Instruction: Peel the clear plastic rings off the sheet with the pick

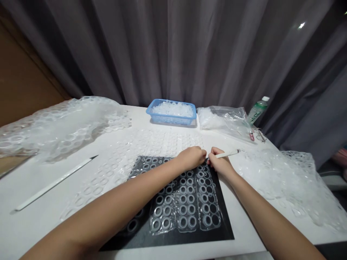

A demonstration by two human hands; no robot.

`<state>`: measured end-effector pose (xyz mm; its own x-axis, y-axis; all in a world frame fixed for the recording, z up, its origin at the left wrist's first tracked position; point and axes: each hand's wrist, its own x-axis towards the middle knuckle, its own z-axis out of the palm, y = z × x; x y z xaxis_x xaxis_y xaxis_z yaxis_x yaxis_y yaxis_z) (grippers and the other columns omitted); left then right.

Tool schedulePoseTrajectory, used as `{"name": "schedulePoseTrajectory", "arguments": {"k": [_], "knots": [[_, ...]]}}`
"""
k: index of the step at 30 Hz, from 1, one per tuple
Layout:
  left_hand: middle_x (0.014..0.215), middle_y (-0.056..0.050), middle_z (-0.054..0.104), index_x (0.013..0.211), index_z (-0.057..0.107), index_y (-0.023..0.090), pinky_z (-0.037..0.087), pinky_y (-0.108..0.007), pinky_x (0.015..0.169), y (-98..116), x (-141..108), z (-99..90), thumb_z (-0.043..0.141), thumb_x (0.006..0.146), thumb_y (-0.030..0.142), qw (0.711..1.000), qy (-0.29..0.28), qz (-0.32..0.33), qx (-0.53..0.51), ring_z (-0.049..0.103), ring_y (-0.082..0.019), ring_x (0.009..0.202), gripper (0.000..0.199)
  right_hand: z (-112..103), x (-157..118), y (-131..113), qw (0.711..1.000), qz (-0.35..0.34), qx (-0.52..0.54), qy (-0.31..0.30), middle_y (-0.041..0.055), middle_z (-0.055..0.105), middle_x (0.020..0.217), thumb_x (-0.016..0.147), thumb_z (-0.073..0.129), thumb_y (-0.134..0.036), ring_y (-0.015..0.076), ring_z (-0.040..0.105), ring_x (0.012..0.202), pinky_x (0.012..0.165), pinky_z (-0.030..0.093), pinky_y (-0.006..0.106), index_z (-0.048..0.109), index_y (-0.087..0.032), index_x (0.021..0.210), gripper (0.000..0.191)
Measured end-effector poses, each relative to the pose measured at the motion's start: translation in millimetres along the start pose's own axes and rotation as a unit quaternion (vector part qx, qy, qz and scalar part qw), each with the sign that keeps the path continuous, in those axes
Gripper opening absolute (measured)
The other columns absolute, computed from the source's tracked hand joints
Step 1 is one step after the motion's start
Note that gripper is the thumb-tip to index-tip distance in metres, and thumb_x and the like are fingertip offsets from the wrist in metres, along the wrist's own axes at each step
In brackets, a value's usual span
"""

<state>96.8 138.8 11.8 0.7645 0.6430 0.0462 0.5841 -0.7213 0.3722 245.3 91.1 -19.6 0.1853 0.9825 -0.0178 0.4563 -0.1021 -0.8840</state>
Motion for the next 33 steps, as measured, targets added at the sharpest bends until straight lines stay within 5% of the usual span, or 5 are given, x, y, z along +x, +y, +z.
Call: {"name": "schedulePoseTrajectory", "arguments": {"k": [6,12,24,29,33], "knots": [[0.081,-0.009,0.065,0.079,0.064,0.013,0.043,-0.028,0.066,0,11,-4.6,0.051,0.08,0.022,0.999,0.024,-0.024,-0.005,0.061,-0.021,0.074,0.016,-1,3,-1,1.0,-0.01,-0.018,-0.003,-0.0051,0.05,0.045,0.069,0.044,-0.022,0.01,0.044,0.043,0.041,0.028,0.02,0.037,-0.02,0.055,0.015],[0.072,-0.01,0.063,0.078,0.062,0.01,0.038,-0.028,0.059,-24,14,-33.7,0.018,0.095,0.028,0.988,0.103,-0.112,-0.009,0.058,-0.021,0.069,0.05,2,11,1,0.999,0.017,0.043,0.013,-0.0053,0.049,0.042,0.067,0.044,-0.023,0.0111,0.045,0.04,0.037,0.024,0.02,0.038,-0.022,0.056,0.013],[0.08,-0.011,0.066,0.076,0.067,0.015,0.045,-0.033,0.071,1,15,-5.5,0.055,0.076,0.023,0.999,0.011,-0.043,0.019,0.063,-0.026,0.08,0.014,5,21,-1,0.999,-0.011,0.032,0.034,-0.0049,0.051,0.046,0.067,0.044,-0.023,0.0109,0.045,0.044,0.041,0.028,0.021,0.039,-0.021,0.055,0.013],[0.077,-0.011,0.066,0.068,0.067,0.013,0.045,-0.034,0.071,-1,25,-4.6,0.06,0.069,0.02,0.996,0.04,-0.072,-0.039,0.062,-0.026,0.077,0.009,3,26,0,1.0,-0.004,0.011,0.026,-0.0063,0.044,0.041,0.065,0.046,-0.023,0.0099,0.041,0.041,0.039,0.025,0.02,0.038,-0.021,0.053,0.015],[0.076,-0.005,0.065,0.078,0.067,0.014,0.043,-0.028,0.069,-14,28,-32.2,0.051,0.075,0.021,0.978,0.118,-0.109,-0.133,0.058,-0.019,0.075,0.018,2,34,0,1.0,0.023,0.021,0.002,-0.0062,0.047,0.039,0.064,0.048,-0.024,0.0094,0.039,0.034,0.035,0.023,0.02,0.041,-0.021,0.054,0.013]]}}
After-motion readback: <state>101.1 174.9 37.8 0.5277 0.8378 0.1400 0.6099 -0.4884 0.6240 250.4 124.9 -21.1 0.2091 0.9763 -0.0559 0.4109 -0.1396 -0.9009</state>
